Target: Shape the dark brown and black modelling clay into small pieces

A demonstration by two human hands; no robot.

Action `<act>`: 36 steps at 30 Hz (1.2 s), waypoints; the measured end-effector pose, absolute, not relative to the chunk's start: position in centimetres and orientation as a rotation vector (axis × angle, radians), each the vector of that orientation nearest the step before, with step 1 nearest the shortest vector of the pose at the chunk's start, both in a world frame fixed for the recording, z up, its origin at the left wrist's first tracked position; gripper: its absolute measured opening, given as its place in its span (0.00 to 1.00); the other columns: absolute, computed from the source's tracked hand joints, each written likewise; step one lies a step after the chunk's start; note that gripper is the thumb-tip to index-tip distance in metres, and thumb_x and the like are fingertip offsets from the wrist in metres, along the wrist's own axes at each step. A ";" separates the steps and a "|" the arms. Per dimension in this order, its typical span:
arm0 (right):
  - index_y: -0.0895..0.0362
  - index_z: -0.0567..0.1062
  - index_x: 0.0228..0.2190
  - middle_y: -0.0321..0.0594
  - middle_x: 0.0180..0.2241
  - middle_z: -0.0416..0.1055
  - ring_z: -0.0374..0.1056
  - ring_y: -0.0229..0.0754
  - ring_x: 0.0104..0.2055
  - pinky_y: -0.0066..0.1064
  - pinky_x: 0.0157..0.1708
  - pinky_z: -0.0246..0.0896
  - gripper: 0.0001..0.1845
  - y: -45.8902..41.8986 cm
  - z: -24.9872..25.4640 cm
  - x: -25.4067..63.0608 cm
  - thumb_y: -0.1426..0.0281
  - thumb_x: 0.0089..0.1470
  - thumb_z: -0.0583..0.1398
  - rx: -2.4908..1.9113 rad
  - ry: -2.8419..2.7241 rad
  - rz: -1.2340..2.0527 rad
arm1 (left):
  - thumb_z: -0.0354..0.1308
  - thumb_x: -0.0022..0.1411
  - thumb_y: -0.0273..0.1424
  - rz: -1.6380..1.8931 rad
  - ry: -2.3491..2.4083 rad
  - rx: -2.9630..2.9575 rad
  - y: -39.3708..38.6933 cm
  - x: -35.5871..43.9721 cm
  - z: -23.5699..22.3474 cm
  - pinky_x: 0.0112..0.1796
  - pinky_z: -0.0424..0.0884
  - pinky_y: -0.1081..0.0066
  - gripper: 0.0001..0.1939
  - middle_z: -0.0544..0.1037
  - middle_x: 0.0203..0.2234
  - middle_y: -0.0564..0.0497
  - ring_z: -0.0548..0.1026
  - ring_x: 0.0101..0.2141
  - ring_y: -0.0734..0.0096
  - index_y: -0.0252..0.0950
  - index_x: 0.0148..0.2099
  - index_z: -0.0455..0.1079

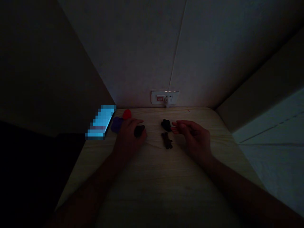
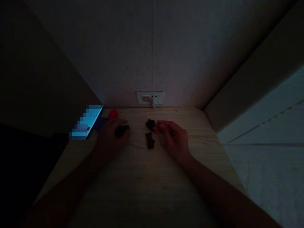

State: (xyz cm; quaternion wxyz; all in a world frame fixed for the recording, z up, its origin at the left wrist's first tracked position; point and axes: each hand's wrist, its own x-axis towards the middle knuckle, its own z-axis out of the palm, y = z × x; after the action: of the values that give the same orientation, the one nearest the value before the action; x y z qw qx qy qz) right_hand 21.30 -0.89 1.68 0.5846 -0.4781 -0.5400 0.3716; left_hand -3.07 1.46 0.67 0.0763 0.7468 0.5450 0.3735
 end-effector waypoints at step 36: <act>0.55 0.85 0.40 0.45 0.41 0.77 0.76 0.41 0.40 0.31 0.38 0.77 0.09 -3.5 3.0 21.0 0.75 0.55 0.70 -0.732 -1.872 0.489 | 0.66 0.59 0.32 0.966 0.896 1.342 -2.4 1.0 3.3 0.28 0.74 0.75 0.08 0.86 0.27 0.50 0.80 0.25 0.71 0.40 0.40 0.85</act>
State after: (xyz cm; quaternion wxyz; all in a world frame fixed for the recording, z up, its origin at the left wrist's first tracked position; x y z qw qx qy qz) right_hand 20.98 -3.49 3.00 0.5112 -0.3042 -0.7777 0.2033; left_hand 1.02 -2.38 3.29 0.5897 0.5764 0.3847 0.4148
